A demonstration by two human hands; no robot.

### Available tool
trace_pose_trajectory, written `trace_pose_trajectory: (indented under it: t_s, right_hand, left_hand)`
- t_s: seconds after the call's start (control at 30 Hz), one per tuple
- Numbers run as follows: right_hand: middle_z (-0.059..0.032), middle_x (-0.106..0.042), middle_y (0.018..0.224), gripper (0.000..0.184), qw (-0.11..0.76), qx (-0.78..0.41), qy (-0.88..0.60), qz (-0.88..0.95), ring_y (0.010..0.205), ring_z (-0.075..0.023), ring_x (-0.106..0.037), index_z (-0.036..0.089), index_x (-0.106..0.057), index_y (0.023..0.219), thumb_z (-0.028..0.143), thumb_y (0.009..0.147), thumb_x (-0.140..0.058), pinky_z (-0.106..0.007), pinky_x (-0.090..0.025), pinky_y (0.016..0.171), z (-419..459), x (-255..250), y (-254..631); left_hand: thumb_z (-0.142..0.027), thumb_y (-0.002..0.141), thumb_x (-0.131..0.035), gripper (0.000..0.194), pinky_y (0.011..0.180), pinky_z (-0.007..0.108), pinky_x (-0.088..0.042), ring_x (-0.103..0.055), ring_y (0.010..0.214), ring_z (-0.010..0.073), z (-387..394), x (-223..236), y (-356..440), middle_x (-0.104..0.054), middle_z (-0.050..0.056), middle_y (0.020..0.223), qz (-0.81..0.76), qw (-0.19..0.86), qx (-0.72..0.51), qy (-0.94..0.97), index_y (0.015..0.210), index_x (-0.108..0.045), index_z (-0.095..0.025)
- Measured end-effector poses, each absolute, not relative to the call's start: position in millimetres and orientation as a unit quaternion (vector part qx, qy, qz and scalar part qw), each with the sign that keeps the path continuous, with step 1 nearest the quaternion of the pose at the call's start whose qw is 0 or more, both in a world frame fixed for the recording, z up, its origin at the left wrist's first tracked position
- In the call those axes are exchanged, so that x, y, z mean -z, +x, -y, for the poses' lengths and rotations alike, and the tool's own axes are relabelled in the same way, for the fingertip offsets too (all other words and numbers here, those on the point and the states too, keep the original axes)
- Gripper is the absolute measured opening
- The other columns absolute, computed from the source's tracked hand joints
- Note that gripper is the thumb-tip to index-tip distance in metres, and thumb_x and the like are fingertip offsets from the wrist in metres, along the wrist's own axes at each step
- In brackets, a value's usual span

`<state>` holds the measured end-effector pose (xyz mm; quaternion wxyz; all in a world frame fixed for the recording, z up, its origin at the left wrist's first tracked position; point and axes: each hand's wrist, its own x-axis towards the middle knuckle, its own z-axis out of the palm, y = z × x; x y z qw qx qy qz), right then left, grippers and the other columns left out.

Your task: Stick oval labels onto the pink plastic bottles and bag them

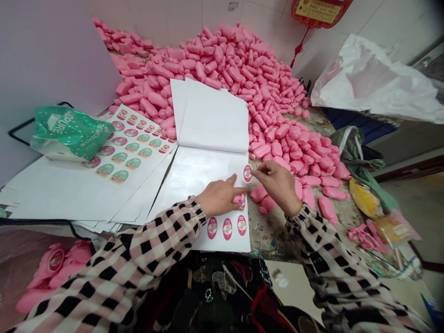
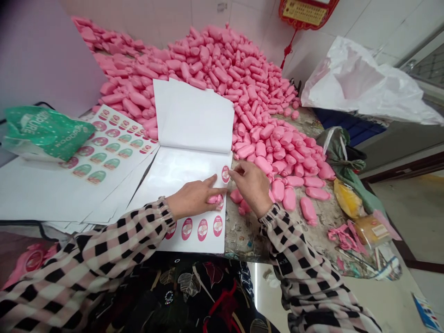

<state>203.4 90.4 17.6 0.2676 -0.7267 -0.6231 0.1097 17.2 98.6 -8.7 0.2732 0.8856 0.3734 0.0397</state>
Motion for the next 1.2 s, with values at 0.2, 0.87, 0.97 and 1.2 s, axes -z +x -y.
trace_pose_trajectory:
  t_s: [0.2, 0.87, 0.97, 1.2]
  right_hand:
    - [0.0002, -0.060, 0.070, 0.024, 0.503, -0.303, -0.621, 0.518, 0.061, -0.0125, -0.050, 0.019, -0.061, 0.072, 0.041, 0.071, -0.070, -0.027, -0.039, 0.058, -62.3, -19.1, 191.3]
    - [0.0004, -0.062, 0.069, 0.021, 0.453, -0.369, -0.575, 0.573, 0.064, -0.0125, -0.053, 0.018, -0.063, 0.070, 0.037, 0.075, -0.068, -0.027, -0.041, 0.061, -19.8, -17.5, 138.1]
    - [-0.0004, -0.063, 0.070, 0.021, 0.443, -0.376, -0.579, 0.572, 0.064, -0.0131, -0.054, 0.018, -0.064, 0.070, 0.038, 0.075, -0.068, -0.027, -0.041, 0.060, -20.5, -16.3, 136.8]
    - [-0.0006, -0.064, 0.070, 0.021, 0.438, -0.373, -0.589, 0.567, 0.063, -0.0133, -0.055, 0.019, -0.064, 0.071, 0.039, 0.076, -0.066, -0.027, -0.042, 0.061, -21.3, -11.7, 137.6]
  left_hand:
    - [-0.067, 0.080, -0.047, 0.057, 0.057, 0.025, -0.042, -0.053, 0.061, 0.0129, -74.5, -1.3, -0.9, -0.059, 0.004, 0.079, -0.438, 0.674, -0.332, 0.493, 0.107, -0.060, -0.019]
    - [-0.059, 0.088, -0.037, 0.050, 0.047, 0.023, -0.043, -0.051, 0.054, 0.0109, -51.7, -1.9, 5.4, -0.052, 0.002, 0.069, -0.308, 0.862, -0.379, 0.134, 0.094, -0.061, -0.015]
    - [-0.058, 0.088, -0.040, 0.047, 0.047, 0.023, -0.043, -0.051, 0.054, 0.0103, -52.0, -0.5, 5.5, -0.054, 0.002, 0.072, -0.303, 0.861, -0.386, 0.133, 0.095, -0.059, -0.016]
    - [-0.064, 0.085, -0.040, 0.052, 0.049, 0.022, -0.044, -0.050, 0.054, 0.0094, -52.3, 4.5, 6.9, -0.053, 0.001, 0.071, -0.284, 0.861, -0.384, 0.175, 0.096, -0.059, -0.016]
